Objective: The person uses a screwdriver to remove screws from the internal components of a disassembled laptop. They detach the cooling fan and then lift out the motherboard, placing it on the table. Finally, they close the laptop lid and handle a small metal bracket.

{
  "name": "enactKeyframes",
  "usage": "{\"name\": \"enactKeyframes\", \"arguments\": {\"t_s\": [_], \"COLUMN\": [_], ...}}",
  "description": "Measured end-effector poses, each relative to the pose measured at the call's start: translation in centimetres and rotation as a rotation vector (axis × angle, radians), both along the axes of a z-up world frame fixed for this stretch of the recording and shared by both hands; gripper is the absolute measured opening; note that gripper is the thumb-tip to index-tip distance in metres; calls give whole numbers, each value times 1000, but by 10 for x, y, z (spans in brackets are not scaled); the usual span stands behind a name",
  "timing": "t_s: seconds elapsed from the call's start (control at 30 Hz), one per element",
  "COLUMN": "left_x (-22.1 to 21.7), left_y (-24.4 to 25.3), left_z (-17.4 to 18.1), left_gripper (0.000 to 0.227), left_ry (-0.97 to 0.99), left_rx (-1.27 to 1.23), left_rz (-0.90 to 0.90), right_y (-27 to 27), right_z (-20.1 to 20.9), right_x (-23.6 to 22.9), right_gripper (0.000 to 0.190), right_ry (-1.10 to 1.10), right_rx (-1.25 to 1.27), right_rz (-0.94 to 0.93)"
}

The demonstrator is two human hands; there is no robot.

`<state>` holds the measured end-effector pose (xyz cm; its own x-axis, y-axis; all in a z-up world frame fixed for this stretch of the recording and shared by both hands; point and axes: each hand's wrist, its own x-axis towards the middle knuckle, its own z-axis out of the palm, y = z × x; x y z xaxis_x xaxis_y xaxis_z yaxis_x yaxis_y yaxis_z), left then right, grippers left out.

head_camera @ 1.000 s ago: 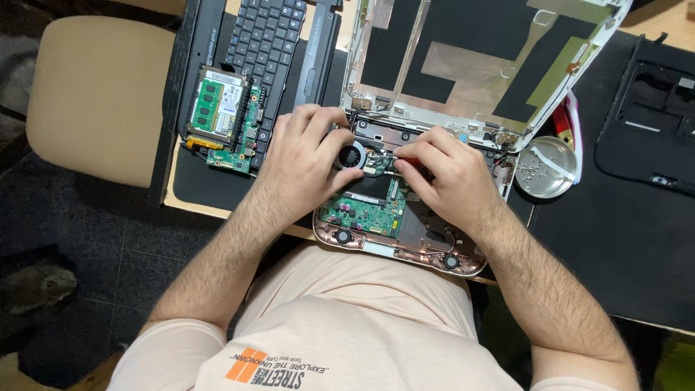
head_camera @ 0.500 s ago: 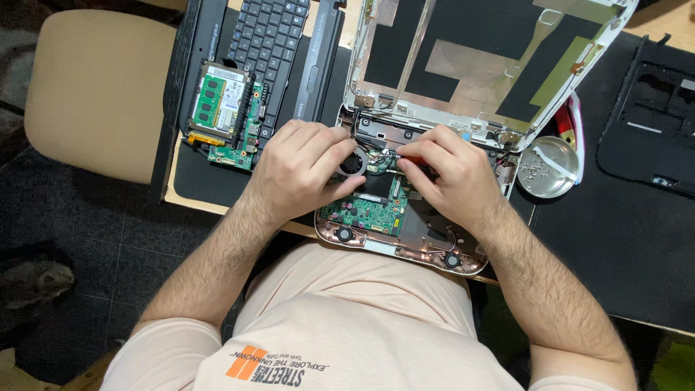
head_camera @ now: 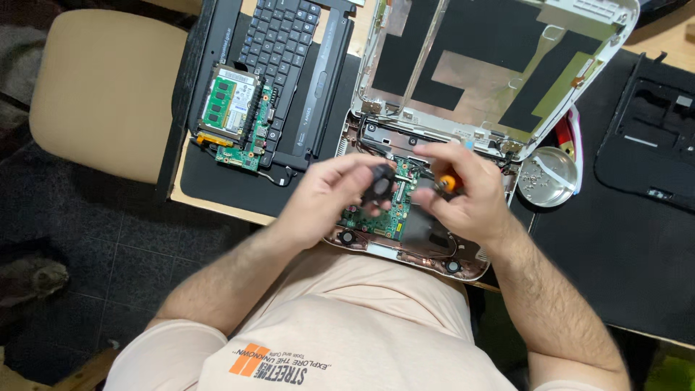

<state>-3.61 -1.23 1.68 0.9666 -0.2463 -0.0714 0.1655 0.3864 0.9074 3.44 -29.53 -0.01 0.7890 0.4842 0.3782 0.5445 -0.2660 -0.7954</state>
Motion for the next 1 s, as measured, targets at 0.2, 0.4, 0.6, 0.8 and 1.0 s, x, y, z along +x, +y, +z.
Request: {"name": "enactKeyframes", "arguments": {"t_s": [0.2, 0.4, 0.6, 0.8, 1.0], "left_x": [-2, -9, -21, -15, 12], "left_y": [-15, -4, 15, 27, 55], "left_z": [8, 16, 10, 13, 10], "left_gripper": [37, 35, 38, 31, 25], "left_ry": [-193, -385, -474, -465, -760], "left_rx": [324, 426, 497, 465, 945], "left_rz": [15, -56, -104, -197, 142], "right_y": [9, 20, 21, 22, -14], "right_z": [18, 38, 26, 22, -19], "right_x": [-6, -2, -8, -12, 1], "right_gripper": [41, 16, 17, 21, 106], "right_ry": [28, 52, 93, 111, 283], "right_rx": [94, 177, 155, 127, 135], "right_rz": [215, 347, 415, 418, 227]}}
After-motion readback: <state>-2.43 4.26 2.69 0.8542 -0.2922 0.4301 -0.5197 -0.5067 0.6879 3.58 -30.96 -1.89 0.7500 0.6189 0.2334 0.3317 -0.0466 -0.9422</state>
